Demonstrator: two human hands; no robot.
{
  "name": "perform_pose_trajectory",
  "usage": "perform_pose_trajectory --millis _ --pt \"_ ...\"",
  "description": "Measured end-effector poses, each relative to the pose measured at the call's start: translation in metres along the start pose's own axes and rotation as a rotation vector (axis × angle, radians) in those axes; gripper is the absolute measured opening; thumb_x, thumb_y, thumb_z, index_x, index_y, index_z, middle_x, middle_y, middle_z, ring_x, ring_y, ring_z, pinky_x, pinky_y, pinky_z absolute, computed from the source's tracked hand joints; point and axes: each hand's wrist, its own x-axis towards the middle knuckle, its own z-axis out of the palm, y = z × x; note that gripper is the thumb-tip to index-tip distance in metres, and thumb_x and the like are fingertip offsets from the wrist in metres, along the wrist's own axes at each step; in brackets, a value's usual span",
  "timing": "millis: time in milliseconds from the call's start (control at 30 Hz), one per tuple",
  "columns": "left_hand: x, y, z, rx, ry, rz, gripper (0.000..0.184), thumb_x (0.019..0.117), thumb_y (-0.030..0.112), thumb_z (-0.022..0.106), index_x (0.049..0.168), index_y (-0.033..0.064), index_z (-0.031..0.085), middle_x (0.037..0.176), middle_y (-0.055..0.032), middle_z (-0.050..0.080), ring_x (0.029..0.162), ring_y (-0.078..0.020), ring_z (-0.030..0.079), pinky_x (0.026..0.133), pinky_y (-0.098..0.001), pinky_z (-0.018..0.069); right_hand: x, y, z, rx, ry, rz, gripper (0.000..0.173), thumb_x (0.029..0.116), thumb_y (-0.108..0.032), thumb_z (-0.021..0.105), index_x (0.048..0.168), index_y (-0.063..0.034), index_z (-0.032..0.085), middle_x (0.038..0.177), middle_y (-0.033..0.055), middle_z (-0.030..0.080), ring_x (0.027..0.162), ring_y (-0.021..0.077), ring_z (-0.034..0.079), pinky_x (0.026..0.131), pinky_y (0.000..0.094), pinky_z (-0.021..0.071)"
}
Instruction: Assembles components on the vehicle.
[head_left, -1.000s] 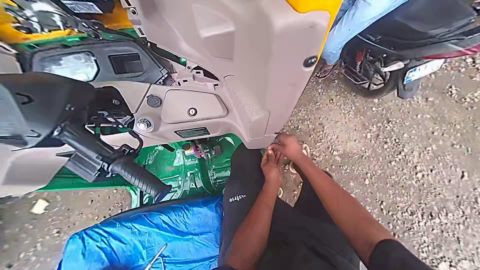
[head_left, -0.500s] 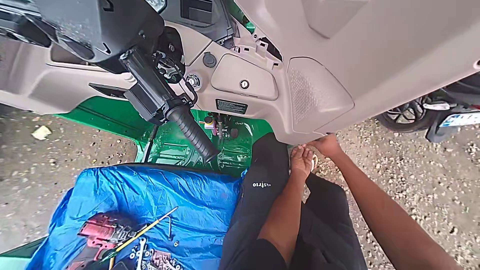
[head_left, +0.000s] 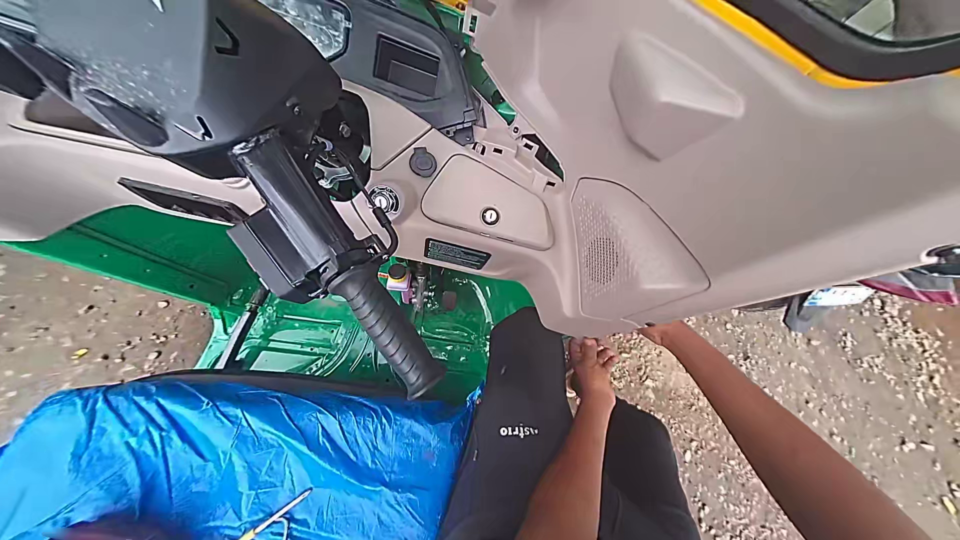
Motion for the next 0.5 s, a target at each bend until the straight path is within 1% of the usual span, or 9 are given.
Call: perform_pose_trajectory --millis 67,133,167,200,300,333,400,433,500 --pt "0.001 0.000 -0.002 0.035 -0.013 0.004 0.020 0.1089 0.019 0.048 0.125 0.0071 0.049 0.094 -0.0087 0.063 0.068 -0.0179 0.065 0.059 -0.0321 0.0575 0.000 -0.006 -0.004 -0.282 -0.014 -0.007 0.051 0.0974 0.006 0.060 0.145 0.0076 0.044 0.142 0.0184 0.053 0.127 0.0103 0.052 0.107 0.0230 0.0413" --pt "0.000 0.000 -0.004 0.064 -0.041 -0.003 0.023 0.1103 0.022 0.045 0.122 0.0049 0.053 0.089 -0.0084 0.064 0.066 -0.0177 0.065 0.057 -0.0311 0.0574 0.002 -0.009 -0.004 -0.289 -0.010 0.018 0.047 0.1004 0.006 0.054 0.146 0.0087 0.042 0.144 0.0206 0.050 0.129 0.0129 0.050 0.108 0.0237 0.0403" --pt "0.000 0.000 -0.004 0.076 -0.059 -0.007 0.026 0.1110 0.024 0.043 0.124 0.0042 0.054 0.088 -0.0084 0.065 0.065 -0.0175 0.066 0.056 -0.0305 0.0576 0.005 -0.010 -0.004 -0.218 0.002 0.049 0.045 0.1026 0.007 0.049 0.147 0.0097 0.041 0.146 0.0225 0.050 0.130 0.0155 0.051 0.109 0.0263 0.0407" --pt "0.001 0.000 -0.005 0.082 -0.079 -0.012 0.029 0.1115 0.026 0.041 0.125 0.0039 0.054 0.088 -0.0086 0.065 0.065 -0.0175 0.066 0.056 -0.0304 0.0574 0.008 -0.011 -0.003 -0.067 0.015 0.083 0.041 0.1052 0.007 0.041 0.146 0.0095 0.039 0.143 0.0232 0.050 0.124 0.0166 0.053 0.104 0.0278 0.0433" --pt "0.003 -0.003 -0.005 0.076 -0.084 -0.021 0.030 0.1116 0.028 0.040 0.123 0.0047 0.054 0.088 -0.0086 0.066 0.064 -0.0173 0.065 0.056 -0.0305 0.0568 0.008 -0.013 -0.004 -0.065 0.023 0.066 0.039 0.1058 0.005 0.042 0.144 0.0090 0.041 0.138 0.0231 0.052 0.116 0.0160 0.055 0.099 0.0255 0.0459" --pt "0.003 -0.004 -0.005 0.070 -0.084 -0.024 0.031 0.1117 0.029 0.040 0.123 0.0047 0.054 0.089 -0.0090 0.066 0.065 -0.0179 0.066 0.056 -0.0312 0.0569 0.004 -0.016 -0.004 -0.175 0.014 0.051 0.040 0.1055 0.004 0.045 0.144 0.0103 0.042 0.140 0.0240 0.052 0.120 0.0171 0.055 0.103 0.0251 0.0436" --pt "0.004 -0.006 -0.007 0.066 -0.099 -0.024 0.034 0.1115 0.032 0.039 0.124 0.0045 0.054 0.090 -0.0102 0.067 0.067 -0.0200 0.067 0.057 -0.0332 0.0577 0.002 -0.021 -0.008 -0.531 -0.058 0.017 0.045 0.1046 -0.003 0.055 0.146 0.0112 0.045 0.150 0.0271 0.049 0.139 0.0253 0.049 0.117 0.0314 0.0349" --pt "0.005 -0.006 -0.007 0.073 -0.106 -0.026 0.034 0.1116 0.033 0.039 0.124 0.0048 0.054 0.090 -0.0099 0.066 0.068 -0.0198 0.067 0.058 -0.0331 0.0579 0.001 -0.023 -0.009 -0.624 -0.083 -0.002 0.046 0.1050 -0.006 0.055 0.147 0.0107 0.045 0.152 0.0277 0.048 0.143 0.0277 0.046 0.120 0.0335 0.0318" --pt "0.003 -0.006 -0.007 0.086 -0.106 -0.031 0.034 0.1117 0.033 0.038 0.123 0.0047 0.054 0.090 -0.0098 0.067 0.067 -0.0193 0.067 0.057 -0.0324 0.0576 -0.010 -0.030 -0.010 -0.667 -0.072 -0.042 0.045 0.1052 -0.006 0.054 0.146 0.0107 0.046 0.152 0.0272 0.048 0.143 0.0259 0.045 0.120 0.0306 0.0306"
